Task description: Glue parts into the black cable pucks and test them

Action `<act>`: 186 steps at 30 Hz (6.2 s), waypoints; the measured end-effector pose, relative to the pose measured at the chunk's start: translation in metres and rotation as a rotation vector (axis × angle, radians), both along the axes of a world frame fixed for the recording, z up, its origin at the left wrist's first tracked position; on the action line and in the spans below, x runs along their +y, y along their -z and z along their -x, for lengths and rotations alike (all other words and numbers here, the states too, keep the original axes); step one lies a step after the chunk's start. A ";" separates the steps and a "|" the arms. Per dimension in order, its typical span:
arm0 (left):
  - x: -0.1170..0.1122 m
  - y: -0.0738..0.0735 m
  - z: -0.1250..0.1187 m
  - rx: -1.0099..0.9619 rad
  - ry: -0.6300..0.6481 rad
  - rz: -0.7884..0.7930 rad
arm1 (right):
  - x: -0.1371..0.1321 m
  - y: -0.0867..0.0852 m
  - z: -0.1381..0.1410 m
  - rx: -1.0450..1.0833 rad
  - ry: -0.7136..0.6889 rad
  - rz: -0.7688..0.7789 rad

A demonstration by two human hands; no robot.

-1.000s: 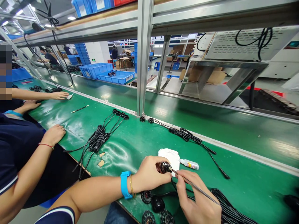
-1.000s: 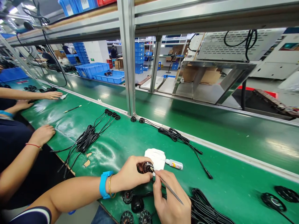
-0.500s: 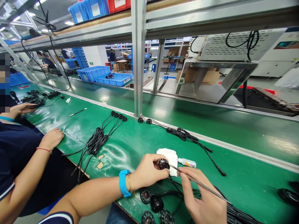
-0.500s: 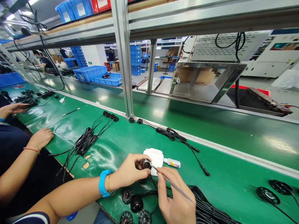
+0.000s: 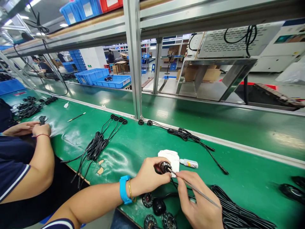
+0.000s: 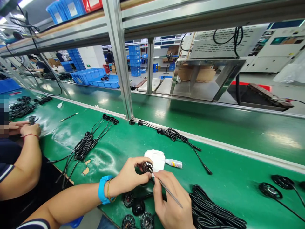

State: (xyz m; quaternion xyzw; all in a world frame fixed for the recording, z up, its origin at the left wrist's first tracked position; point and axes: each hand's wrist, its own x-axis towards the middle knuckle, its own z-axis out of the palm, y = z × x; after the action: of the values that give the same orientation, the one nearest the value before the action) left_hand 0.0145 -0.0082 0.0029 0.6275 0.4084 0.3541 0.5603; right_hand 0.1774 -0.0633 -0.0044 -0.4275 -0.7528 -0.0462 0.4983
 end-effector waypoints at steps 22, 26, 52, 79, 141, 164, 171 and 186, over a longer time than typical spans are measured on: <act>-0.012 -0.004 -0.004 0.093 -0.141 -0.082 | -0.007 0.002 0.011 -0.008 0.228 -0.074; -0.014 -0.005 -0.003 0.118 -0.151 -0.121 | -0.005 0.002 0.010 0.047 0.146 -0.022; -0.010 -0.007 -0.003 0.051 -0.066 -0.010 | -0.006 0.001 0.003 0.006 0.161 -0.054; -0.010 0.001 -0.001 0.136 -0.060 -0.112 | -0.009 0.004 0.020 -0.103 0.152 -0.051; 0.009 0.007 0.011 -0.131 0.200 -0.657 | -0.016 -0.010 -0.006 -0.176 0.083 0.041; 0.157 0.040 0.063 0.709 -0.282 -0.627 | -0.008 0.001 -0.014 -0.186 -0.333 0.599; 0.181 0.054 0.068 0.751 -0.252 -0.633 | 0.004 0.004 -0.040 -0.042 -0.177 0.527; 0.161 0.048 0.074 0.647 -0.369 -0.519 | 0.172 0.012 -0.075 -0.712 0.431 0.476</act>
State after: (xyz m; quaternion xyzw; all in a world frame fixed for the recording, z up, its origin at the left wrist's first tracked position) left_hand -0.0596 0.1529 -0.0456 0.7423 0.5652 0.3245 0.1556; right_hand 0.2526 0.1091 -0.0162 -0.6338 -0.7605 -0.1185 0.0768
